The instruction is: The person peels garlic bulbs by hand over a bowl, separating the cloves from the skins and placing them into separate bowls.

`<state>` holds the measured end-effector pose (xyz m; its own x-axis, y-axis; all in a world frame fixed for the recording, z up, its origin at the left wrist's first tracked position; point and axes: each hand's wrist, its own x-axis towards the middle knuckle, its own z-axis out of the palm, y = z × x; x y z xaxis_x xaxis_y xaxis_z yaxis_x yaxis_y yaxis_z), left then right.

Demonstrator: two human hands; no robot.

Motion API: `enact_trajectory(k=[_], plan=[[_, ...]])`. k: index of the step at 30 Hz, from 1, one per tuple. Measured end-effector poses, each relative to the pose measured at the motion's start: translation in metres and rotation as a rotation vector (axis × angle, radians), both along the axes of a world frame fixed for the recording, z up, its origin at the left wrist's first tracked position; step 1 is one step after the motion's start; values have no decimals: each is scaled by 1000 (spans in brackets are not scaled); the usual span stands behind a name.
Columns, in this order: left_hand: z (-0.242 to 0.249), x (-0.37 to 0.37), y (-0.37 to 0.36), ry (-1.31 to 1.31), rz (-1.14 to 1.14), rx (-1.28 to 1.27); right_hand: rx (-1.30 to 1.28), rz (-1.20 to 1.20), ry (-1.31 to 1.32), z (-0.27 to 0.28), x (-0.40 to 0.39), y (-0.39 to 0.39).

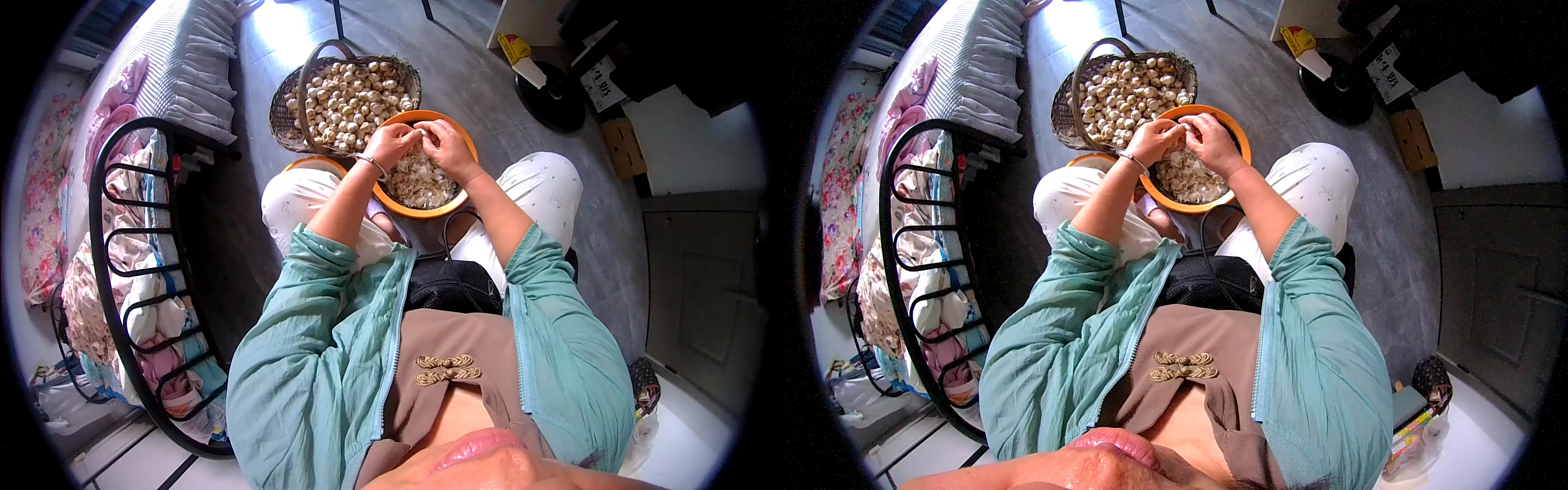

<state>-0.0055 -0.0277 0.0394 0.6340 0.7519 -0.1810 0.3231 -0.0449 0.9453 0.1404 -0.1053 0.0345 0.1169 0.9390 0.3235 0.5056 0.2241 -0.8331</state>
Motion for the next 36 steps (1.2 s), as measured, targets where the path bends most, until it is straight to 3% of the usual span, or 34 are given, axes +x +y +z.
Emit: enact_trajectory(k=[13,17,19,22,28,30,36], plan=[[-15,7,-7,69,133,190,113,-34,-146,-7,-4,1],[-16,7,-4,44,98,77,53,-38,-52,-8,-5,0],[-14,7,-4,42,100,-152,48,-36,7,-9,-6,1],[-7,7,-11,-5,116,-29,112,-38,-116,-8,-6,1],[-13,12,-15,-31,145,97,134,-50,-121,-11,-7,2],[-31,16,-11,-57,155,71,130,-48,-114,-10,-8,2],[-27,16,-13,-52,203,16,140,-56,-148,-14,-10,4]])
